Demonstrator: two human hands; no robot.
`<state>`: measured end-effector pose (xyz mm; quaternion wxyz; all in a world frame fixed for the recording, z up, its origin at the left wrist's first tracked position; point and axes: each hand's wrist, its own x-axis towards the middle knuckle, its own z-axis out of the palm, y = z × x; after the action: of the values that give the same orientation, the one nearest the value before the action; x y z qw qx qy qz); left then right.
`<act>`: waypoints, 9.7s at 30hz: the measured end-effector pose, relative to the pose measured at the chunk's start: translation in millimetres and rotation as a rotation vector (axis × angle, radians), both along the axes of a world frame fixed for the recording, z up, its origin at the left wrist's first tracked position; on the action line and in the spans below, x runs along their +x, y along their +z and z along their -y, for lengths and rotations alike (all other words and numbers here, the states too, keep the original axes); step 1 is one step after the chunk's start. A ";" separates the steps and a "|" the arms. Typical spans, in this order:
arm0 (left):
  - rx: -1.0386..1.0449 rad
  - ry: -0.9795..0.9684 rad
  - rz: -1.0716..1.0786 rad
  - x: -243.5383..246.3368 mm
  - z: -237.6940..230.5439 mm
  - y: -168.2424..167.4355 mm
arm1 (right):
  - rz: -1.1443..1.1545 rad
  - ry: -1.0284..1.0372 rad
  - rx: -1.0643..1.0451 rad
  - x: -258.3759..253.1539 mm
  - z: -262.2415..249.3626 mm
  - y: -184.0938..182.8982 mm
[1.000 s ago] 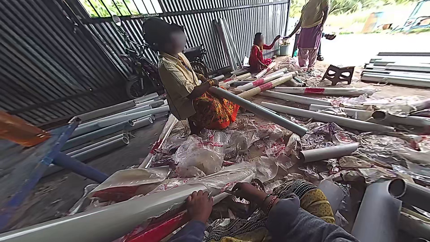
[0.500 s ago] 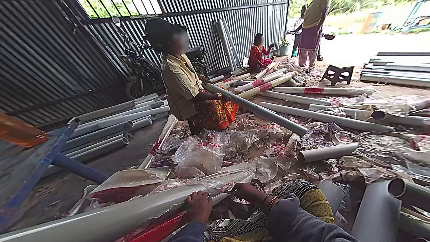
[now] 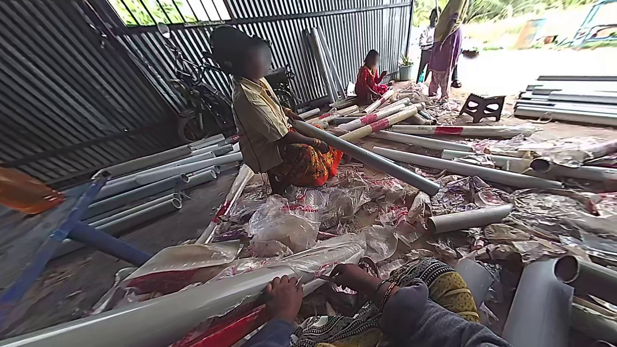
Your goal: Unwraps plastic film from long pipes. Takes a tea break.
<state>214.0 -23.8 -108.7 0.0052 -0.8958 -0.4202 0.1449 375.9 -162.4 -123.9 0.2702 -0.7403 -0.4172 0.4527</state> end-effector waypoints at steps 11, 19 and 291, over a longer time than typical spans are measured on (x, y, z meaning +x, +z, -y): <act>-0.006 0.003 0.004 0.4 -0.8 0.2 | 0.026 0.031 0.007 -0.2 -1.0 -1.6; -0.003 -0.004 0.021 -0.2 -0.9 -1.7 | 0.027 0.033 0.004 -0.8 -1.1 -2.0; -0.059 -0.058 -0.012 -8.4 -0.8 4.4 | 0.106 0.088 -0.095 -1.0 7.1 -7.0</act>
<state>205.6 -23.1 -104.2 -0.0146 -0.9065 -0.3895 0.1622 374.8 -169.5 -130.9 0.1919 -0.7563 -0.4409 0.4436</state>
